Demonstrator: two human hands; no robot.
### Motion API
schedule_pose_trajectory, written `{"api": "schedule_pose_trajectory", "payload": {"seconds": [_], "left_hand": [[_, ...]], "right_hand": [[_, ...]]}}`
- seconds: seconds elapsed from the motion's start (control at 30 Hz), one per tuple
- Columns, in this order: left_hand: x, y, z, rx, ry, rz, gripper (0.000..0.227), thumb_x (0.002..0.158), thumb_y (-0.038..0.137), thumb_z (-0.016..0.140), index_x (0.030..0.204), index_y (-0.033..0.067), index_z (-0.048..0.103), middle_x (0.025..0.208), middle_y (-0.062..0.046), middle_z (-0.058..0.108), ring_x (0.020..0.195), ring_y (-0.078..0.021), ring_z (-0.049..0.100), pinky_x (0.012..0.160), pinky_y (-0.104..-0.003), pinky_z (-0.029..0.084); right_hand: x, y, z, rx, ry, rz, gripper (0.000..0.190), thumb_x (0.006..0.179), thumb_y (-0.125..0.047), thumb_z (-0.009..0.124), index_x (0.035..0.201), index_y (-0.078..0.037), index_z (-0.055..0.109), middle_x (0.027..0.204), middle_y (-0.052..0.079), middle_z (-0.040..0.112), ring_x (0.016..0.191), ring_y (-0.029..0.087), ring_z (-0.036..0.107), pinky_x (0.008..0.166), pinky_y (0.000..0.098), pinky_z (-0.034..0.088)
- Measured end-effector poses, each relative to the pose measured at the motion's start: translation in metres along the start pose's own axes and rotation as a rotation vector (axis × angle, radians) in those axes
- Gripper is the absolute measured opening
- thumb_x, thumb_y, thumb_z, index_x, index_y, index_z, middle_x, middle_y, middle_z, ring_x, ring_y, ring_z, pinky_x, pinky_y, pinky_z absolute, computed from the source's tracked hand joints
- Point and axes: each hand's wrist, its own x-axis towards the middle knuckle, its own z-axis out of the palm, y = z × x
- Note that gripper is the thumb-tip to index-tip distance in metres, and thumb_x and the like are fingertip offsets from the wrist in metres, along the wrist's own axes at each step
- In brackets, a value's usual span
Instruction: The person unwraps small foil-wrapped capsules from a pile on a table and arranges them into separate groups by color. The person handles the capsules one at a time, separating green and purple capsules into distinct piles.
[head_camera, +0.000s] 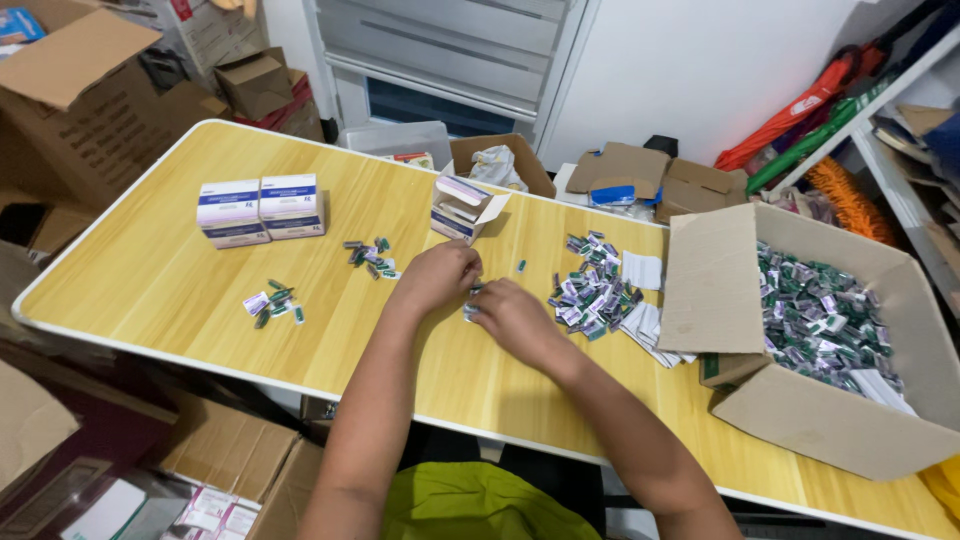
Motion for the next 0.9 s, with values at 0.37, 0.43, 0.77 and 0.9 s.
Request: {"api": "schedule_pose_trajectory", "payload": {"seconds": [0.37,0.43,0.77,0.9], "left_hand": [[0.0,-0.004,-0.003,-0.025,0.027,-0.011,0.014,0.088,0.018,0.063,0.092,0.0096,0.074,0.099,-0.008,0.071,0.095,-0.0304,0.068,0.08,-0.045,0.055],[-0.001,-0.002,-0.005,-0.026,0.033,-0.007,0.014,0.087,0.017,0.063,0.091,0.0093,0.074,0.1,-0.008,0.071,0.095,-0.0302,0.068,0.08,-0.045,0.055],[-0.005,0.005,-0.01,-0.053,0.01,-0.08,0.013,0.087,0.017,0.064,0.092,0.0099,0.073,0.103,-0.006,0.071,0.096,-0.0295,0.068,0.081,-0.045,0.055],[-0.004,0.001,-0.01,-0.053,0.014,-0.059,0.013,0.087,0.017,0.064,0.091,0.0092,0.073,0.102,-0.007,0.07,0.095,-0.0295,0.068,0.081,-0.045,0.055]], "right_hand": [[0.005,0.082,-0.052,0.004,0.079,0.258,0.018,0.087,-0.003,0.068,0.102,-0.004,0.078,0.101,0.013,0.073,0.097,0.033,0.07,0.088,0.0403,0.055],[0.015,0.097,-0.054,0.033,-0.042,0.206,0.021,0.084,-0.002,0.068,0.102,-0.004,0.077,0.104,0.013,0.073,0.097,0.032,0.07,0.087,0.0396,0.056],[0.041,0.123,-0.033,-0.15,-0.233,0.206,0.016,0.075,-0.011,0.081,0.089,-0.006,0.077,0.099,0.011,0.075,0.099,0.032,0.069,0.085,0.0417,0.054],[0.033,0.138,-0.054,-0.08,-0.303,0.331,0.017,0.074,-0.009,0.081,0.09,-0.007,0.077,0.09,0.011,0.076,0.087,0.03,0.073,0.077,0.0407,0.056]]}}
